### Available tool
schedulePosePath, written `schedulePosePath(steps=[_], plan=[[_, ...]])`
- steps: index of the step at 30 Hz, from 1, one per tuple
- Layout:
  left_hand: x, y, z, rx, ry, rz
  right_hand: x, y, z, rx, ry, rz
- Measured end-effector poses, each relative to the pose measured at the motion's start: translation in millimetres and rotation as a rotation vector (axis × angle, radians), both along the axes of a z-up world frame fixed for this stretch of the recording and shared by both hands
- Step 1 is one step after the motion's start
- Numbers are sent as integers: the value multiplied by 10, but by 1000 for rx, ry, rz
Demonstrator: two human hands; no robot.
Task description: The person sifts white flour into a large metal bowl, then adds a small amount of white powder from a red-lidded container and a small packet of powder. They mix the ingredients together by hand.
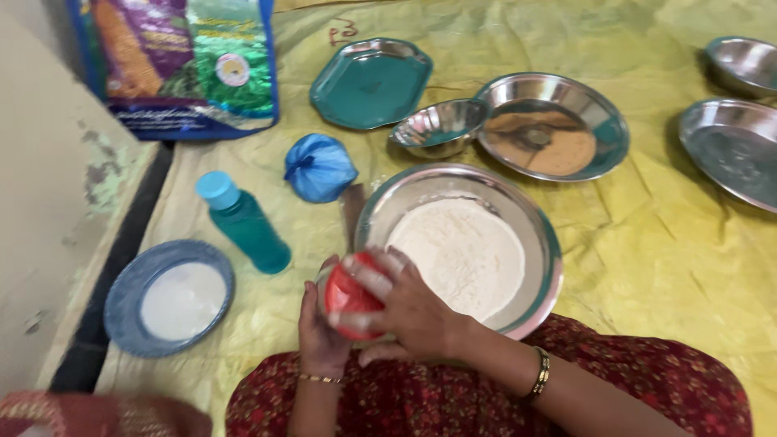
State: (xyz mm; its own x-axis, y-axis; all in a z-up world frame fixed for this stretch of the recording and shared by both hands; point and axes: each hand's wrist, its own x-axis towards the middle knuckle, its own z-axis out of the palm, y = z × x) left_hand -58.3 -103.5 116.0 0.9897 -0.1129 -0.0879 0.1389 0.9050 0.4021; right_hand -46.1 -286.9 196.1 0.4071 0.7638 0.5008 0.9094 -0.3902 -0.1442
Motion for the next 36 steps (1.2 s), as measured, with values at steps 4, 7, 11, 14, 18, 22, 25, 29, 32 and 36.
schedulePosePath(steps=[4, 7, 11, 14, 18, 22, 25, 29, 32, 36], plan=[[-79, -144, -46, 104, -44, -132, -17, -237, -41, -107, -74, 123], [-57, -266, -74, 183, -18, -86, -55, -260, -91, 0, -86, 87], [-67, -310, -125, 113, 101, -9, -67, -168, -134, 11, -30, 7], [-62, -302, -162, 121, 157, 20, -28, -74, -169, 26, 23, -54], [-11, -219, -199, 144, 135, 94, -17, -46, -237, 233, 284, -117], [56, -65, -234, 407, 93, 65, 34, -40, -287, 383, 335, -163], [48, 90, -239, 532, 133, 30, 83, -6, -294, 147, 219, -318], [22, 171, -233, 816, 40, -85, 72, 67, -308, 175, 141, -249], [33, 193, -209, 728, 5, 23, 64, 115, -357, 180, 153, -249], [120, 345, -325, 547, 171, 133, 170, -16, -639, 188, 230, -380]])
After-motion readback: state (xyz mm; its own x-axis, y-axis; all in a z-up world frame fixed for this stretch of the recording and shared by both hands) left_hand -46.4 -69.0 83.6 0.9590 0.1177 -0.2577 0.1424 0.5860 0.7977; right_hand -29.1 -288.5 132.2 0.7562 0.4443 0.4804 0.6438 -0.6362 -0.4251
